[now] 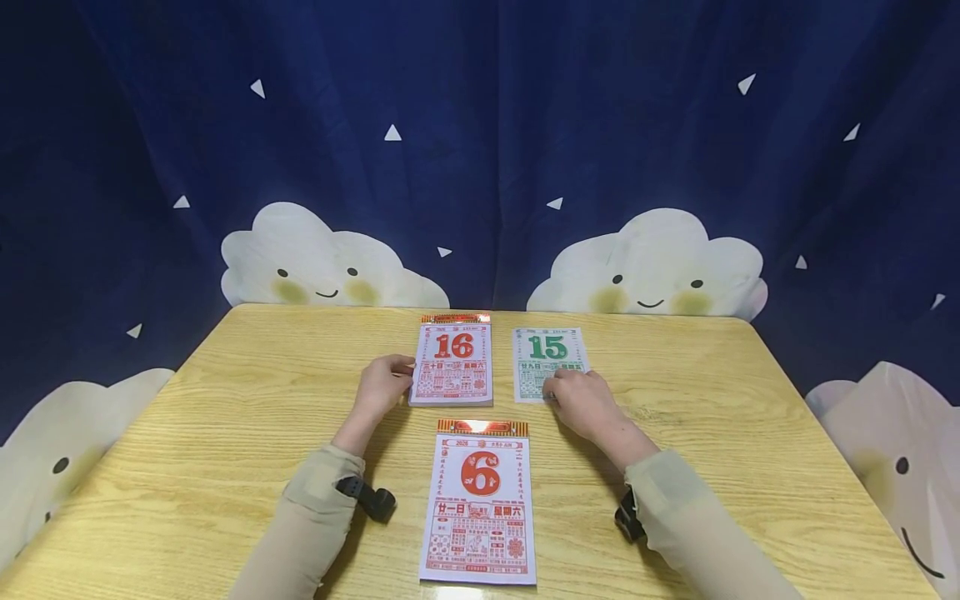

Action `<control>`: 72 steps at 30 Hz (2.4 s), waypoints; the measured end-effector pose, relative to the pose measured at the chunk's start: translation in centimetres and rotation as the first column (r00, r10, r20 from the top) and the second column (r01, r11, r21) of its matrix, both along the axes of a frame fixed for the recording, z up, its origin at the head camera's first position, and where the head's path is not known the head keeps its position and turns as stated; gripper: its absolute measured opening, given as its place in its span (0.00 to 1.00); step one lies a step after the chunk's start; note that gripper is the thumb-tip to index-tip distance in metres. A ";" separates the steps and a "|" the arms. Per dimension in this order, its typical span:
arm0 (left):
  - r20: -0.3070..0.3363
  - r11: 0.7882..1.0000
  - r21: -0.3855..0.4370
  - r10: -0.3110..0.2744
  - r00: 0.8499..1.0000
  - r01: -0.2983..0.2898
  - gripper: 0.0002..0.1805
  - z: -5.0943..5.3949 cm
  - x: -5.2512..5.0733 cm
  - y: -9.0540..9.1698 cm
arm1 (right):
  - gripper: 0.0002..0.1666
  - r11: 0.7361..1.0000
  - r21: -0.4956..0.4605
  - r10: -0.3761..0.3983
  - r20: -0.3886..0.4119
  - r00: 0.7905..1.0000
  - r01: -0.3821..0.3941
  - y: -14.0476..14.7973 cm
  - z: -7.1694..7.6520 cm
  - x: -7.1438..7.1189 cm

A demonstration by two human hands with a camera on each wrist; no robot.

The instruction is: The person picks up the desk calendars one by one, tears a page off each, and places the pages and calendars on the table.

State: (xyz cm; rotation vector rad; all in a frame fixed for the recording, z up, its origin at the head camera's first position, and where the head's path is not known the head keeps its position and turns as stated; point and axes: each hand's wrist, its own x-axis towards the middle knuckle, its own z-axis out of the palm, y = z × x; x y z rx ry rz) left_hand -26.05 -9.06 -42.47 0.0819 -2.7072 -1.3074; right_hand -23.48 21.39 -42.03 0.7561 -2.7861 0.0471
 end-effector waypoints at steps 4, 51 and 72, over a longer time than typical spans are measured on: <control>0.004 1.000 0.010 0.011 1.000 -0.011 0.20 0.1 0.2 -0.3 | 0.06 0.999 -0.033 -0.008 -0.011 1.000 0.008 -0.1 0.2 0.2; 0.198 0.947 -0.069 -0.296 0.934 0.315 0.08 1.3 7.2 -1.0 | 0.14 0.830 -0.399 -0.113 0.564 0.818 0.389 -2.8 1.2 7.2; 0.194 0.917 0.026 -0.395 0.898 0.397 0.11 0.7 8.1 0.8 | 0.17 0.742 -0.484 -0.094 0.610 0.787 0.464 -3.8 0.6 8.1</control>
